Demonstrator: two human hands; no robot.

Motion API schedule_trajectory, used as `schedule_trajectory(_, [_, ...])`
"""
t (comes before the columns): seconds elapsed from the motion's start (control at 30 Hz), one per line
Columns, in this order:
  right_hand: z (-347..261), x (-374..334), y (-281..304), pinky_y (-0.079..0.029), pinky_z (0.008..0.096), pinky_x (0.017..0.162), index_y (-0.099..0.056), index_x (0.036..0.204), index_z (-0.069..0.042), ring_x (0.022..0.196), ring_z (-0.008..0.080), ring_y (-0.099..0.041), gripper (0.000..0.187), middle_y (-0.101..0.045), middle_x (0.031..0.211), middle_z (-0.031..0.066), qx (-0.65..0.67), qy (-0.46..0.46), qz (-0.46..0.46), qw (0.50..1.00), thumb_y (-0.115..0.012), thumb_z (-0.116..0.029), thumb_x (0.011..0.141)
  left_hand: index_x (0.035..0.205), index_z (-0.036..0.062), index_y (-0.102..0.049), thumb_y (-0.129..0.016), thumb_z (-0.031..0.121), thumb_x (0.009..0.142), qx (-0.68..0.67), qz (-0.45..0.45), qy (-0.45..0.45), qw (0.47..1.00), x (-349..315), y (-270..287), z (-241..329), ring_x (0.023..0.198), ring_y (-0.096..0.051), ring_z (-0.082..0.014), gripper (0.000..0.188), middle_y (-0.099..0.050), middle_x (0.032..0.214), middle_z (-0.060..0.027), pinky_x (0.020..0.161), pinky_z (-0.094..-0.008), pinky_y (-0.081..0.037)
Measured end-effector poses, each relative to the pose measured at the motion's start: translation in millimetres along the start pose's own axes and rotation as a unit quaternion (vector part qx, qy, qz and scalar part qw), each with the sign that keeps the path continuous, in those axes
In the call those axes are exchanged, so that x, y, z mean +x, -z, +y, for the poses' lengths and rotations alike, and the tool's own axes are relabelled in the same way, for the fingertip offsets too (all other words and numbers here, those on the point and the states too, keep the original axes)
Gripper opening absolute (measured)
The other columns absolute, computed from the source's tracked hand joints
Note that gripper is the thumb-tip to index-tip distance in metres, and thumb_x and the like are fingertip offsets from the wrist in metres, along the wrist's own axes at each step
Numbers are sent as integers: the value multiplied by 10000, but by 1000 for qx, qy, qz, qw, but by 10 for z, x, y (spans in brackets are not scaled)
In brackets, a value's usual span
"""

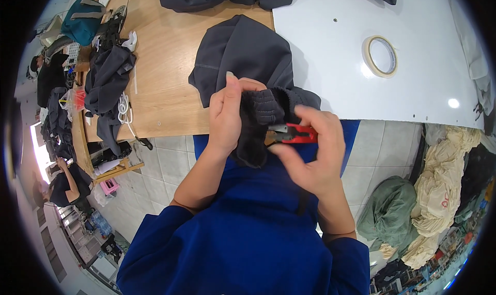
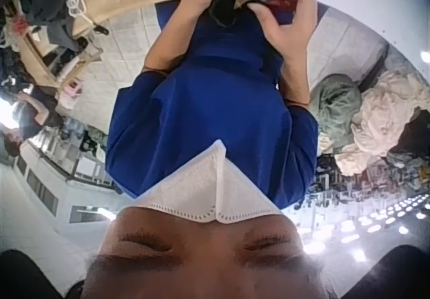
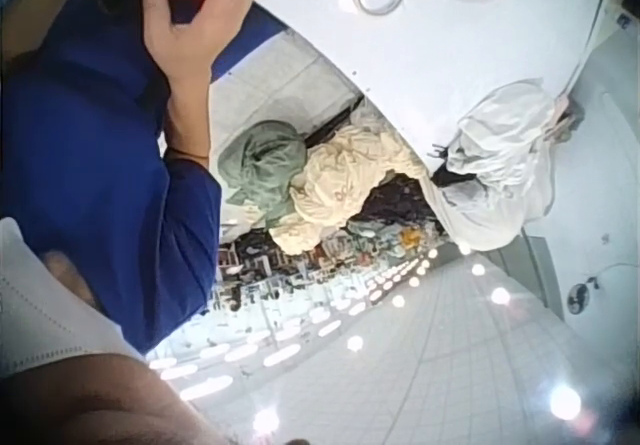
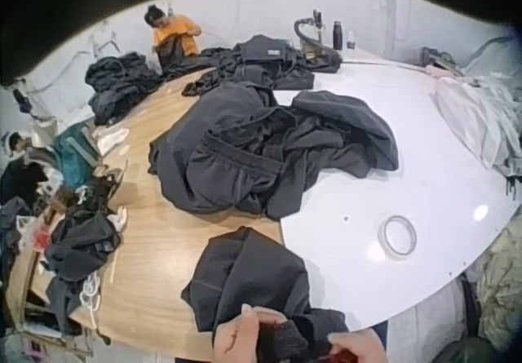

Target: Trim loose threads and inspect seams on a pair of grey pants using thread snips.

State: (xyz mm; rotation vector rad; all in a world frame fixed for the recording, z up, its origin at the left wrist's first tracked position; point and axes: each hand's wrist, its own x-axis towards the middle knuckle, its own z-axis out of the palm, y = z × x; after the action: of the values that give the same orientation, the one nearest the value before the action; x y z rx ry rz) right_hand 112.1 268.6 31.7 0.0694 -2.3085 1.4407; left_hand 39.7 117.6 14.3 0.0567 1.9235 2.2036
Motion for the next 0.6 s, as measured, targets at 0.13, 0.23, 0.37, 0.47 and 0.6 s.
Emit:
schedule_trajectory(0.13, [-101, 111, -192, -407, 300, 539, -633, 1078, -95, 595, 203, -473, 479, -504, 694, 35, -68, 1, -55, 996, -770, -107, 619, 819, -63, -612, -194, 428, 994, -22, -56, 38, 997, 36, 54, -2, 819, -541, -139, 668, -602, 862, -85, 804, -254, -421])
schedule_trajectory(0.23, [58, 84, -313, -369, 298, 498, -682, 970, -120, 551, 181, -434, 346, -465, 629, 16, -142, 52, -43, 988, -741, -82, 631, 834, -71, -612, -124, 465, 988, -28, -83, 49, 995, 40, 60, 10, 878, -549, -164, 740, -602, 924, -97, 864, -265, -409])
schedule_trajectory(0.37, [152, 33, -325, -333, 277, 471, -709, 841, -121, 529, 168, -413, 260, -452, 595, 14, -122, 128, -2, 984, -724, -58, 589, 867, -80, -605, -126, 470, 986, -76, -83, 87, 990, 40, 72, 29, 888, -541, -147, 739, -598, 928, -81, 870, -250, -400])
schedule_trajectory(0.47, [145, 7, -286, -333, 274, 466, -684, 780, -112, 525, 170, -428, 222, -465, 589, 11, -77, 137, -46, 987, -717, -48, 570, 874, -73, -606, -129, 472, 987, -73, -84, 79, 991, 42, 96, 7, 899, -538, -138, 733, -592, 939, -70, 863, -250, -405])
schedule_trajectory(0.6, [76, -57, -114, -349, 271, 471, -662, 741, -101, 526, 171, -447, 168, -476, 582, 11, -5, 124, -159, 979, -727, -60, 591, 887, -37, -611, -309, 378, 998, -96, -59, 51, 992, 58, 143, -63, 874, -541, -120, 525, -595, 911, -54, 836, -236, -412])
